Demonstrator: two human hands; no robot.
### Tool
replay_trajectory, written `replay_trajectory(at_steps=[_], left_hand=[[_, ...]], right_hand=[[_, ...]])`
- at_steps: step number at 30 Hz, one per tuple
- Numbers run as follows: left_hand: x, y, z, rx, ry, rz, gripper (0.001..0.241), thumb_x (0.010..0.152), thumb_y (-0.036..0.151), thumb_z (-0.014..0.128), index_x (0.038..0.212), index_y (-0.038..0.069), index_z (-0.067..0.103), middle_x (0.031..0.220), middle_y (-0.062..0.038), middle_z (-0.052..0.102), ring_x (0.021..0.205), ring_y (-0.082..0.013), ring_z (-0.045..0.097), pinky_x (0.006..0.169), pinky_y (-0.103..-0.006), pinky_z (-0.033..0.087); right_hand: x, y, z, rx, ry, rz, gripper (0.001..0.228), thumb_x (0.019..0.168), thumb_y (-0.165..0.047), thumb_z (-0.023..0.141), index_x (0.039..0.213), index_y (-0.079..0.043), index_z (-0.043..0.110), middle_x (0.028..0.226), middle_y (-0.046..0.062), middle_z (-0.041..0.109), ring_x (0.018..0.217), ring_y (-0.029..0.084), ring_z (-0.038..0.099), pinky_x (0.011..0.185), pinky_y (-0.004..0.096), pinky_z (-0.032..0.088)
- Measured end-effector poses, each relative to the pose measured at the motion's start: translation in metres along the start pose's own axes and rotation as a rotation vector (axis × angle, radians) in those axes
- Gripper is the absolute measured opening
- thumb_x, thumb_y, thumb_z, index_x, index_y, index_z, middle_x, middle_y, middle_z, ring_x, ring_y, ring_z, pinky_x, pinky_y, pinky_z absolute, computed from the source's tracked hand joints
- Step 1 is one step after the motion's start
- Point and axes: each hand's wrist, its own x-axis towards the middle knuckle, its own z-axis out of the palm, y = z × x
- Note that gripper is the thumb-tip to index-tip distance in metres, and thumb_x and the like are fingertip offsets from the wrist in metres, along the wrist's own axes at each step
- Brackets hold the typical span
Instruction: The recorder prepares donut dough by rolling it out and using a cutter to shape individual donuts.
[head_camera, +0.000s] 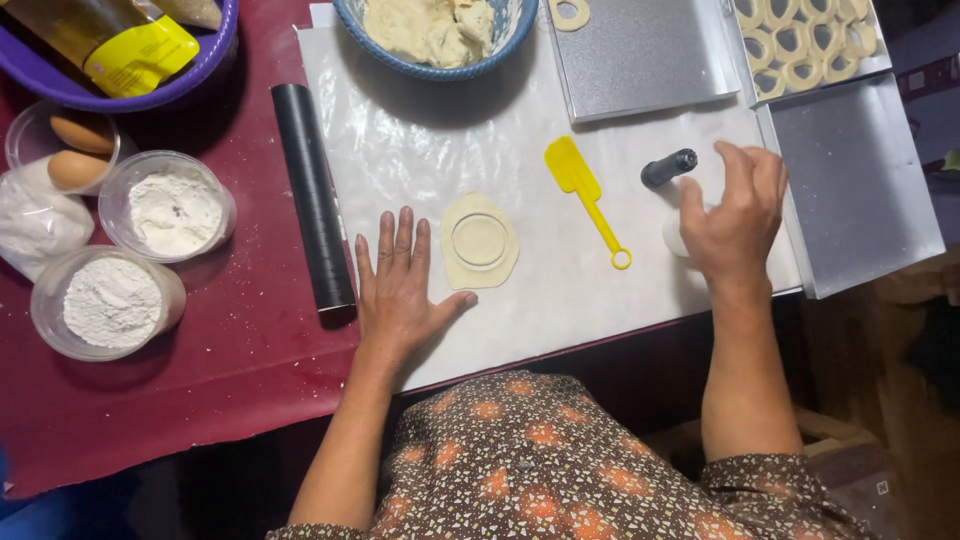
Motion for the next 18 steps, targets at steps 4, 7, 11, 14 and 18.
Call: replay_trajectory(at_steps=[4,7,11,14,18], left_hand=[[-0.001,0.003,-0.006,-0.011,-0.001,-0.010,0.118,0.073,0.072,0.069,0.159,0.002,0.026,0.170,-0.015,0.012,0.157,-0.0274,0.000,0.124,-0.0536,-0.007],[0.002,0.002,-0.005,-0.028,-0.001,-0.013,0.118,0.074,0.073,0.068,0.159,0.003,0.024,0.170,-0.015,0.012,0.157,-0.0271,-0.001,0.124,-0.0532,-0.007],[0.003,-0.001,-0.003,-0.015,-0.010,-0.020,0.118,0.074,0.076,0.066,0.159,0.005,0.024,0.170,-0.013,0.011,0.157,-0.0264,-0.002,0.124,-0.0531,-0.008],[0.000,-0.002,0.000,-0.004,-0.026,-0.021,0.119,0.073,0.077,0.066,0.159,0.006,0.024,0.170,-0.013,0.010,0.156,-0.0258,-0.003,0.124,-0.0527,-0.008],[0.004,-0.003,0.002,0.010,-0.047,-0.022,0.121,0.071,0.080,0.065,0.159,0.007,0.023,0.169,-0.013,0.007,0.155,-0.0246,-0.004,0.123,-0.0522,-0.009]], right_hand=[[0.013,0.002,0.014,-0.062,-0.126,-0.034,0.050,0.079,-0.014,0.083,0.122,0.004,0.067,0.109,0.025,0.065,0.097,0.043,0.064,0.083,0.046,0.052],[0.007,0.025,0.039,-0.013,-0.298,0.087,0.034,0.096,-0.012,0.078,0.126,-0.001,0.069,0.109,0.022,0.067,0.095,0.043,0.065,0.083,0.049,0.052],[0.020,-0.009,0.027,0.082,-0.276,0.003,0.028,0.098,-0.010,0.077,0.123,-0.001,0.068,0.106,0.020,0.068,0.093,0.040,0.068,0.083,0.046,0.054],[0.028,-0.061,0.012,0.258,-0.304,-0.071,0.027,0.098,-0.007,0.075,0.122,0.000,0.067,0.104,0.019,0.068,0.091,0.037,0.069,0.081,0.043,0.055],[0.030,-0.108,0.009,0.437,-0.390,-0.246,0.029,0.096,-0.007,0.074,0.122,0.001,0.064,0.105,0.018,0.068,0.090,0.033,0.069,0.080,0.040,0.056]])
